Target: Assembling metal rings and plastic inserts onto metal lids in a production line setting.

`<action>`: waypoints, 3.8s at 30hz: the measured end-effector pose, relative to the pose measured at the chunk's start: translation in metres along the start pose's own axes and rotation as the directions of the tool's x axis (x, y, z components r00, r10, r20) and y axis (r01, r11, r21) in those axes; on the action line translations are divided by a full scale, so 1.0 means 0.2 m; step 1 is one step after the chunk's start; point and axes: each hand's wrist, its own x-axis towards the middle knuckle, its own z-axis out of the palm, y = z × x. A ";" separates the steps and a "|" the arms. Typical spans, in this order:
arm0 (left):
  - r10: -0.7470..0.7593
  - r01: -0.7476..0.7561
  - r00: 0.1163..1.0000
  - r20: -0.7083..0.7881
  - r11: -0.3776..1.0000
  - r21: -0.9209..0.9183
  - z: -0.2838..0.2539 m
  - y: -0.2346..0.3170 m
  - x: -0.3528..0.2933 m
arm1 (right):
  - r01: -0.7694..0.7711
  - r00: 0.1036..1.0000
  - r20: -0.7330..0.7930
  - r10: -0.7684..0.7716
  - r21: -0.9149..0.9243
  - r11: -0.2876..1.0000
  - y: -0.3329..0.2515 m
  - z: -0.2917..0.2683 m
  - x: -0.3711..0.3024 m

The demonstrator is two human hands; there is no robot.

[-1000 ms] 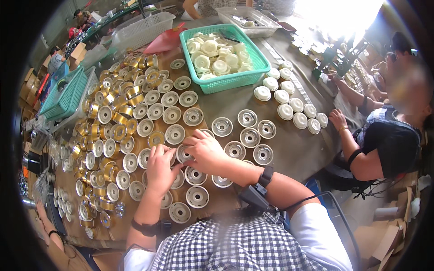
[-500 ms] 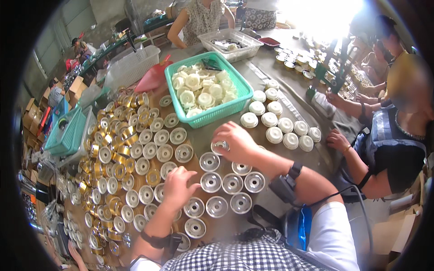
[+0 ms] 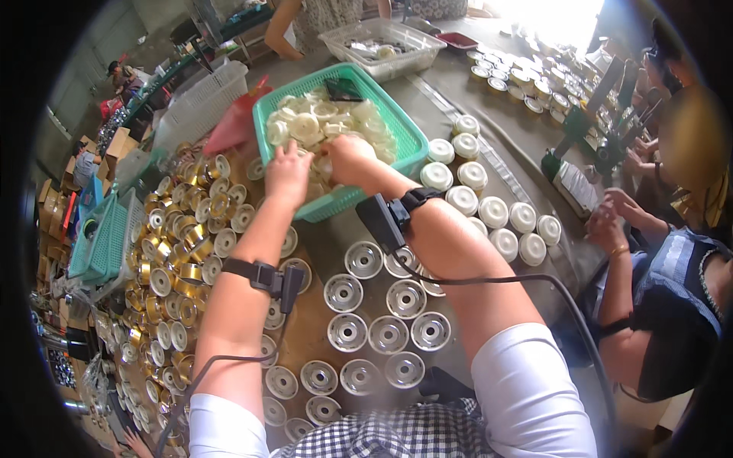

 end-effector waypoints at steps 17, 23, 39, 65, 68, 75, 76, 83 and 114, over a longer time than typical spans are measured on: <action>-0.390 -0.156 0.872 -0.298 0.356 -0.922 -0.30 0.00 -0.52 | 0.035 0.969 -0.131 0.211 0.913 0.407 0.17 -0.26 -1.16; -0.083 -0.072 0.975 -0.207 0.762 -0.643 -0.44 0.02 -1.14 | -0.246 0.937 -0.224 0.268 0.118 0.962 0.09 -0.03 -1.93; 0.306 -0.205 0.938 0.161 0.866 -0.455 -0.46 0.06 -1.48 | -0.187 0.861 -0.422 0.285 0.258 0.948 0.20 0.07 -1.98; 0.309 -0.127 0.951 0.012 0.425 -0.896 -0.41 0.66 -0.99 | -0.435 0.898 -0.082 0.432 -0.019 0.900 0.09 0.03 -2.10; 0.398 -0.357 0.913 -0.093 0.668 -0.653 -0.36 0.68 -0.98 | -0.493 0.855 -0.111 0.507 0.131 0.860 0.08 0.01 -2.09; 0.342 -0.290 0.938 -0.055 0.690 -0.663 -0.37 0.73 -0.99 | 0.170 0.861 -0.476 0.180 0.602 0.780 -0.06 0.10 -1.94; 0.339 -0.285 0.939 -0.052 0.689 -0.666 -0.37 0.73 -0.99 | 0.174 0.860 -0.478 0.178 0.603 0.779 -0.07 0.14 -1.91; 0.303 -0.258 0.952 -0.044 0.716 -0.649 -0.39 0.73 -1.01 | 0.004 0.847 -0.505 0.167 0.319 0.948 -0.05 0.35 -1.92; 0.082 0.010 0.960 0.266 0.944 -0.330 -0.24 -0.04 -0.12 | 0.185 0.955 -0.270 -0.120 0.230 0.955 0.01 -0.11 -0.29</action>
